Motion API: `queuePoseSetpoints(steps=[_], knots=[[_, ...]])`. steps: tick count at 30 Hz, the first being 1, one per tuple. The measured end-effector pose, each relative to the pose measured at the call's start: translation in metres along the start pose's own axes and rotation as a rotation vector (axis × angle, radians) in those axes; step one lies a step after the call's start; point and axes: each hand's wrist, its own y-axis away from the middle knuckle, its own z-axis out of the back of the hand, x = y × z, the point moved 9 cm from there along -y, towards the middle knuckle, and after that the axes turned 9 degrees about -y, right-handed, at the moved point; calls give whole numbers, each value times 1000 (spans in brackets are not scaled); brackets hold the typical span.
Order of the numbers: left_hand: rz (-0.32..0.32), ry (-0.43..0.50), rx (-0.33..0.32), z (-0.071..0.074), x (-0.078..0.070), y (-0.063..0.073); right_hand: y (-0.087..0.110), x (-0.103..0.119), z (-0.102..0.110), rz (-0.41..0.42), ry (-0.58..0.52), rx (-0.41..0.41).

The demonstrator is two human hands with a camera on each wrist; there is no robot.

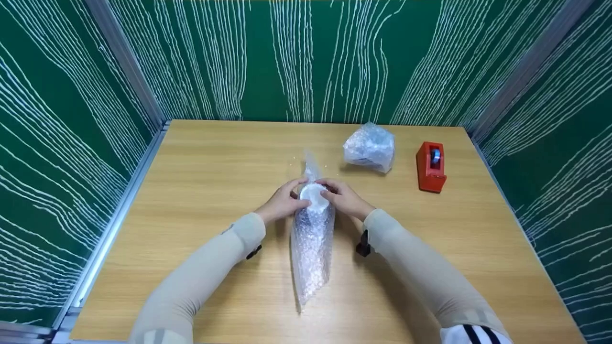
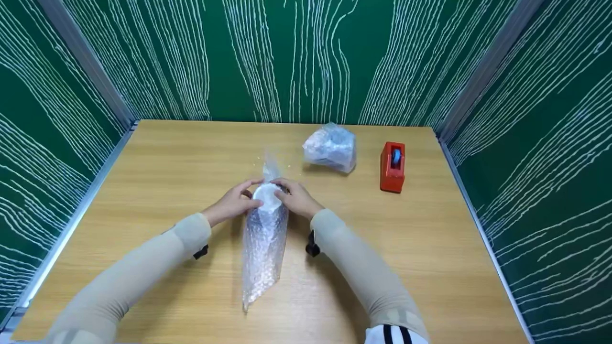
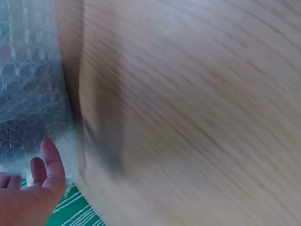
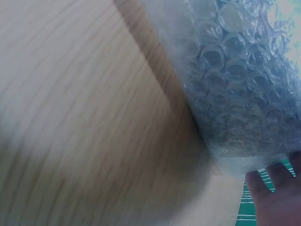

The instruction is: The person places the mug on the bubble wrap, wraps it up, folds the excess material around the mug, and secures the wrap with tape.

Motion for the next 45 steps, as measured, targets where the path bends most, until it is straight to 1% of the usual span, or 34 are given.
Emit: queuePoseSetpoints(steps=[4,7,9,12,14,16,20,23,27,30,34,37,41,43,45], knots=[[1,-12,16,0,4,-2,-1,-1,0,-26,-28,9],[-5,-18,30,1,3,-2,-1,-5,5,-66,-79,-21],[-2,-21,40,0,2,-2,-2,-8,13,-88,-119,-80],[11,-18,53,0,3,-2,-6,-13,27,-124,-151,-200],[20,-18,55,-1,4,-3,-8,-19,34,-173,-171,-266],[23,-16,53,0,4,-3,-9,-27,37,-248,-209,-302],[22,-17,41,1,5,-5,-14,-39,33,-388,-332,-318],[12,-20,36,0,5,-6,-19,-43,30,-440,-397,-308],[13,-18,32,0,6,-5,-25,-47,27,-480,-428,-296],[14,-12,26,0,7,-4,-28,-48,28,-487,-391,-303],[-3,-6,14,0,7,-3,-30,-47,28,-465,-373,-310],[-3,6,17,-1,9,-2,-31,-46,27,-441,-400,-329],[29,26,37,-2,12,1,-30,-42,28,-401,-448,-364],[46,35,41,-2,12,3,-29,-39,29,-372,-472,-359],[58,44,41,-2,13,3,-28,-34,29,-337,-486,-336]])
